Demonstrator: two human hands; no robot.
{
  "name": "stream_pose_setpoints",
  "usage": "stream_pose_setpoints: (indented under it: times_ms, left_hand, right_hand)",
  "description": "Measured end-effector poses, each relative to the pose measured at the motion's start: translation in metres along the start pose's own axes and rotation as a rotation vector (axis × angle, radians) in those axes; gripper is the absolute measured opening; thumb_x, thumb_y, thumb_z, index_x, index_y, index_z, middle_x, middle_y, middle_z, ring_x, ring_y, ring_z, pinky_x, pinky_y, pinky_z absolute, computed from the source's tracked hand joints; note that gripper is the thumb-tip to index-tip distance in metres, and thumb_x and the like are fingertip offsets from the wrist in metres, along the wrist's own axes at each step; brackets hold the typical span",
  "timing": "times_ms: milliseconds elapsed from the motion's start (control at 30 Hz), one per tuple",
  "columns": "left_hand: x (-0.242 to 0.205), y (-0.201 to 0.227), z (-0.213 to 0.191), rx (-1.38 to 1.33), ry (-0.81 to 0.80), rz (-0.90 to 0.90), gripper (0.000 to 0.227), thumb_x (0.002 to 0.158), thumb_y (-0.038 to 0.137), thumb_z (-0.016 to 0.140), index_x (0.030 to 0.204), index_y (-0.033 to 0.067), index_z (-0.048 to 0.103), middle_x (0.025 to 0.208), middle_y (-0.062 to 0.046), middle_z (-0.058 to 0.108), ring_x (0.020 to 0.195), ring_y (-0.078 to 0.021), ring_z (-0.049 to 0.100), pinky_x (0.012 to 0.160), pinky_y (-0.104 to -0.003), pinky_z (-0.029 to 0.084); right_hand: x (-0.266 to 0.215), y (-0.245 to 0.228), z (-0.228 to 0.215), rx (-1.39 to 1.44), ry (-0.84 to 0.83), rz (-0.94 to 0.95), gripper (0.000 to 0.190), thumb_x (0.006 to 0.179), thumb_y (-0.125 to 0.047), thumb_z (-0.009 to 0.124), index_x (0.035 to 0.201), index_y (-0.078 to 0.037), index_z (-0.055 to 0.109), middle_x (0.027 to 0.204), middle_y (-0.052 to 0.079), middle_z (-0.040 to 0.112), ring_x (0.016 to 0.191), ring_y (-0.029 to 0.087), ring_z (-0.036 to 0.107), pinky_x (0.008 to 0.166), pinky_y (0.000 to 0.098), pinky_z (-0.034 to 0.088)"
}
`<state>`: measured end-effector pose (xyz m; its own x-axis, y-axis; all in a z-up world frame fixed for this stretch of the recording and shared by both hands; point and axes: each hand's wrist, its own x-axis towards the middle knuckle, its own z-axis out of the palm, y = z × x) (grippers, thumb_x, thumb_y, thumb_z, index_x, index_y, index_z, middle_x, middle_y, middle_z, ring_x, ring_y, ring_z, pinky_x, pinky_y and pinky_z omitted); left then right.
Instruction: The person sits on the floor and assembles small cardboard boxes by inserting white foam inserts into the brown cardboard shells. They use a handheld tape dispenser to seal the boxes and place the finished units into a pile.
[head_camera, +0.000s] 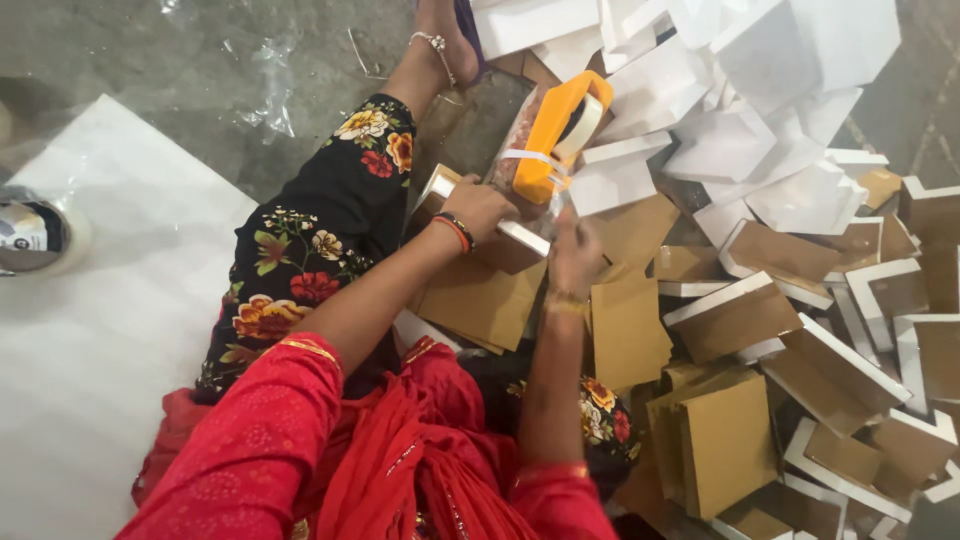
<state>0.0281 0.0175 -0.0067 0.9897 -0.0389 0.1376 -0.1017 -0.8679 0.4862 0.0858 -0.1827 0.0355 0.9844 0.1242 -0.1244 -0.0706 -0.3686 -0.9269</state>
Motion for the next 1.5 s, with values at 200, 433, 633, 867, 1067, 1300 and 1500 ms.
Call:
stream_pose_setpoints:
  times_ms: [200, 433, 633, 867, 1067, 1300, 1500]
  left_hand:
    - [0.007, -0.005, -0.009, -0.064, -0.070, 0.002, 0.036, 0.075, 0.032, 0.078, 0.110, 0.0378, 0.078, 0.095, -0.002, 0.076, 0.095, -0.0217, 0.072, 0.095, -0.045, 0.043]
    - [0.009, -0.003, -0.014, -0.081, -0.105, -0.006, 0.050, 0.066, 0.045, 0.087, 0.114, 0.0365, 0.076, 0.100, -0.002, 0.076, 0.099, -0.0225, 0.070, 0.090, -0.044, 0.045]
    - [0.010, -0.005, -0.017, -0.034, -0.149, -0.004, 0.056, 0.064, 0.046, 0.089, 0.117, 0.0352, 0.074, 0.100, -0.001, 0.075, 0.099, -0.0219, 0.070, 0.087, -0.045, 0.045]
    - [0.008, -0.004, -0.019, -0.004, -0.117, 0.025, 0.057, 0.066, 0.047, 0.088, 0.119, 0.0365, 0.073, 0.099, -0.001, 0.074, 0.098, -0.0224, 0.070, 0.086, -0.045, 0.046]
    - [0.009, -0.007, -0.025, -0.015, -0.107, 0.064, 0.048, 0.070, 0.046, 0.086, 0.114, 0.0332, 0.073, 0.097, -0.002, 0.074, 0.096, -0.0250, 0.070, 0.080, -0.045, 0.050]
    - [-0.015, -0.008, 0.012, -0.127, 0.021, 0.176, 0.028, 0.079, 0.018, 0.070, 0.106, 0.0259, 0.070, 0.098, -0.002, 0.073, 0.093, -0.0302, 0.070, 0.074, -0.046, 0.054]
    - [-0.036, 0.000, 0.017, -0.017, -0.079, 0.166, 0.022, 0.079, 0.011, 0.067, 0.098, 0.0203, 0.065, 0.099, -0.006, 0.070, 0.098, -0.0325, 0.068, 0.074, -0.047, 0.054]
  right_hand:
    - [-0.032, 0.068, 0.004, -0.099, -0.046, 0.286, 0.051, 0.087, -0.055, 0.077, 0.089, -0.005, 0.072, 0.066, -0.004, 0.054, 0.054, 0.008, 0.048, 0.048, 0.0257, 0.040]
    - [-0.026, 0.076, -0.002, -0.959, -0.046, -0.125, 0.059, 0.067, -0.051, 0.087, 0.106, -0.007, 0.078, 0.091, 0.013, 0.072, 0.081, 0.031, 0.070, 0.069, 0.0453, 0.054]
    - [0.024, 0.064, 0.002, -0.156, -0.170, -0.336, 0.066, 0.087, -0.048, 0.082, 0.128, 0.002, 0.065, 0.118, 0.014, 0.070, 0.104, 0.020, 0.067, 0.088, 0.0350, 0.055]
    - [0.087, -0.002, 0.003, -0.443, -0.345, 0.122, 0.044, 0.090, -0.043, 0.076, 0.103, -0.001, 0.076, 0.082, 0.002, 0.071, 0.071, 0.010, 0.059, 0.065, 0.0307, 0.049]
    - [0.127, 0.060, 0.004, -0.839, -0.438, -0.175, 0.039, 0.091, -0.037, 0.076, 0.106, -0.001, 0.079, 0.090, 0.019, 0.078, 0.077, 0.017, 0.072, 0.073, 0.0342, 0.056]
    - [0.127, 0.133, -0.013, -0.847, -0.914, -0.527, 0.037, 0.080, -0.016, 0.068, 0.115, -0.006, 0.078, 0.106, 0.016, 0.078, 0.091, 0.026, 0.070, 0.078, 0.0372, 0.056]
    - [0.037, 0.140, -0.010, -0.562, -0.529, -0.124, 0.032, 0.086, -0.036, 0.083, 0.098, -0.006, 0.080, 0.094, 0.013, 0.078, 0.084, 0.030, 0.074, 0.076, 0.0402, 0.056]
